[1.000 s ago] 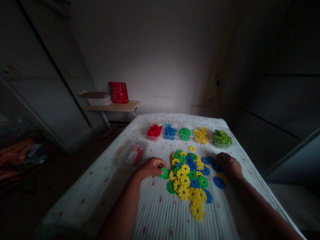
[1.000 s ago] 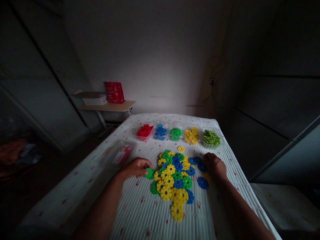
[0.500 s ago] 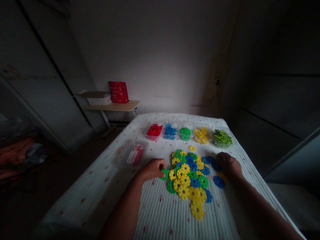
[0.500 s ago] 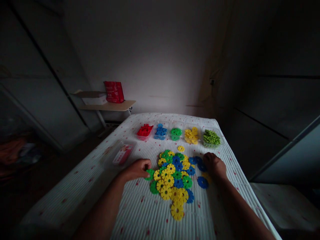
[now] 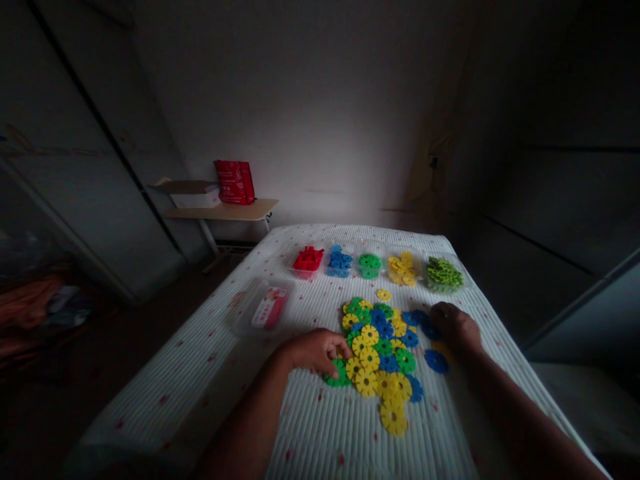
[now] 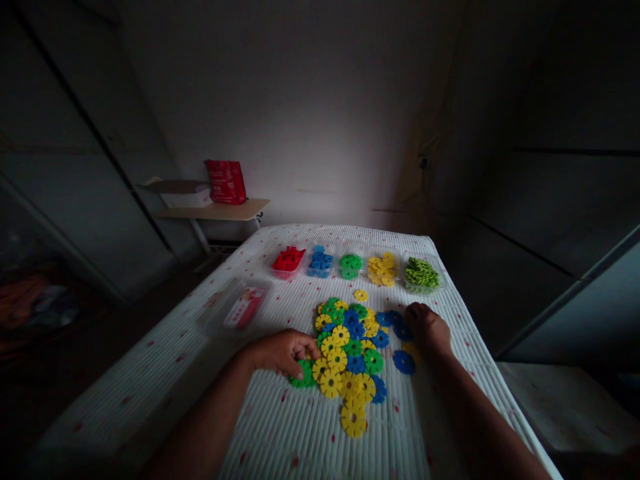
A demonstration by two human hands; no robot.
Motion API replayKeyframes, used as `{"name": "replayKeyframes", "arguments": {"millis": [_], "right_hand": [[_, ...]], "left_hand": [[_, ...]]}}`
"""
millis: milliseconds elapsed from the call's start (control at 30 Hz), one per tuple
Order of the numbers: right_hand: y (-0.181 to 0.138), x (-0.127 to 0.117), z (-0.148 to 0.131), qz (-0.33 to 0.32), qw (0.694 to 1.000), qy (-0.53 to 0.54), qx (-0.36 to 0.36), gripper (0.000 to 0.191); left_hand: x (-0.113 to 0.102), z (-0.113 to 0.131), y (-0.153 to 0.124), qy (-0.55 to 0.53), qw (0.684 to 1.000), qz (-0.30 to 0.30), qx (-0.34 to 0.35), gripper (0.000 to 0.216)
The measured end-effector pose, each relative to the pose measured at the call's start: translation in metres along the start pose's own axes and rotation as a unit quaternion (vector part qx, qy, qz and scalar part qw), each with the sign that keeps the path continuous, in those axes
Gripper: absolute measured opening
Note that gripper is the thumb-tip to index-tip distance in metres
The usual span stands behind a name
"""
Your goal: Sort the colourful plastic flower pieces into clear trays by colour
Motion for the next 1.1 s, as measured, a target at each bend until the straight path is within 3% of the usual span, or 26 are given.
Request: {"name": "replayKeyframes", "arguments": {"millis": [133,267,533,767,1100], "right_hand": [[0.001,0.001,0.001,-0.007,1.000,-0.013,0.002,0.027],[0.000,0.002,0.002,-0.009,1.000,-0.012,0.001,0.027],[0.001,0.002,0.002,-0.011,1.000,-0.015,-0.003,0.027],[-0.001,0.001,0.001,0.003,1.000,0.001,-0.001,0.025],[0.000,0.000,0.000,-0.007,1.000,-0.021,0.002,0.026]], "left_hand": [[0.003,0.008,-0.002,0.098,0.994,0.014,0.042,0.035],[0.002,0.008,-0.001,0.148,0.988,0.019,0.038,0.033],[-0.006,-0.002,0.002,0.065,0.995,0.021,0.071,0.027],[-0.012,-0.004,-0.003,-0.062,0.997,0.032,0.044,0.035],[-0.023,-0.007,-0.003,-0.128,0.971,0.172,0.104,0.035]]}}
Point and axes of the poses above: each hand's wrist, its own y-axis towards the middle knuckle, its own x-axis out of the palm, z = x × y, the point moved 1 cm from there along y, towards the middle knuckle, and after that the axes turned 13 degrees about x, right-handed, at the moved point
